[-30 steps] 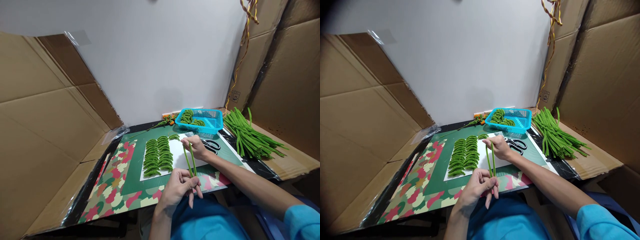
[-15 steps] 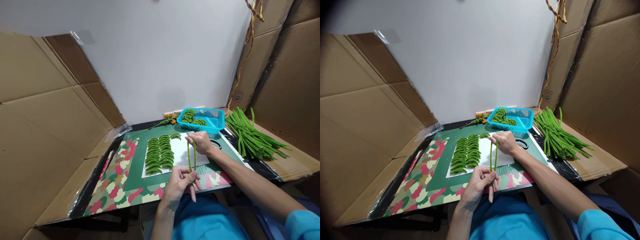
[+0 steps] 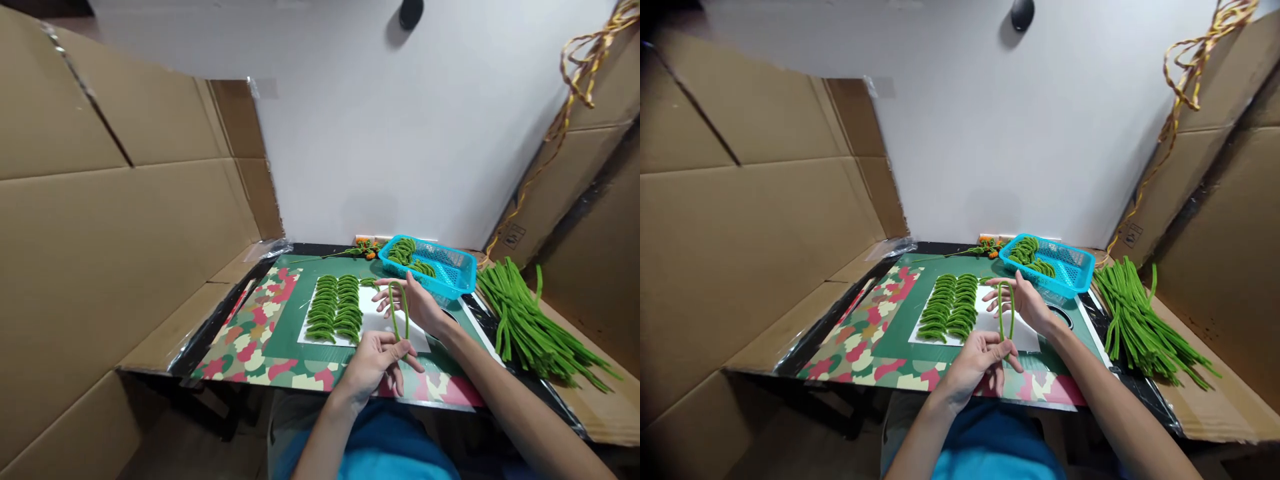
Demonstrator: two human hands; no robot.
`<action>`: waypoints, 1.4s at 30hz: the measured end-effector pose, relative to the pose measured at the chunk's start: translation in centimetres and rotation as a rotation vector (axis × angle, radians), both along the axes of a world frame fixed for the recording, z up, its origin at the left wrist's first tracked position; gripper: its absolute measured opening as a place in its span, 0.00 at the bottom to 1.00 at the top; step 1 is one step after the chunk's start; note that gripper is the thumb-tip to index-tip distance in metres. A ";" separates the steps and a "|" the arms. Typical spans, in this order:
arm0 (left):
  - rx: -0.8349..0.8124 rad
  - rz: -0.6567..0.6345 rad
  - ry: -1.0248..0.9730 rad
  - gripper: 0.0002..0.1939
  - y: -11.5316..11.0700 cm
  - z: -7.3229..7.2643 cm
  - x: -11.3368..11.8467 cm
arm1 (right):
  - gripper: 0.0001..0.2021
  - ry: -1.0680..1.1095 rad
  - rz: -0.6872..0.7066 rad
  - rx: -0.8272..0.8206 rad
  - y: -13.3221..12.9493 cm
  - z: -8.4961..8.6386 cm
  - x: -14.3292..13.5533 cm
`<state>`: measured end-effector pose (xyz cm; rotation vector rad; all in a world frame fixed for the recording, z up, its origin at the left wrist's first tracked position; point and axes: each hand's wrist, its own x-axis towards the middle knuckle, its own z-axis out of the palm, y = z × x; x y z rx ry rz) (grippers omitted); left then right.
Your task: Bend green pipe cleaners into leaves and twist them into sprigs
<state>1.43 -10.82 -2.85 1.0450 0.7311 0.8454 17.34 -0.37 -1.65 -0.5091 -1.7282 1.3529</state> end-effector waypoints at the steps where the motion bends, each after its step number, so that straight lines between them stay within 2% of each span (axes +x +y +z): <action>1: 0.003 -0.007 -0.006 0.29 0.1 -0.1 0.2 | 0.39 0.082 0.058 -0.150 -0.1 -0.1 -0.1; 3: 0.011 -0.008 -0.016 0.30 0.1 -0.3 0.6 | 0.34 0.194 0.097 -0.346 -0.3 -0.5 -0.2; 5: 0.017 0.001 -0.016 0.30 0.0 -0.5 0.8 | 0.30 0.243 0.090 -0.414 -0.4 -0.8 -0.2; 14: 0.047 -0.049 0.026 0.28 -0.4 -0.4 0.7 | 0.18 0.327 0.046 -0.444 -0.6 -0.3 0.1; 20: 0.071 -0.079 0.041 0.23 -0.3 -0.7 0.8 | 0.18 0.325 0.028 -0.461 -0.4 -0.5 0.4; 28: 0.067 -0.089 0.056 0.23 -0.4 -0.4 0.7 | 0.18 0.336 -0.014 -0.462 -0.1 -0.6 0.4; 34: 0.053 -0.054 0.042 0.24 -0.4 -0.3 1.1 | 0.19 0.308 -0.018 -0.447 0.1 -0.4 0.7; 42: 0.016 0.071 -0.005 0.32 0.1 -0.4 1.7 | 0.21 0.236 0.039 -0.448 0.0 -0.5 0.2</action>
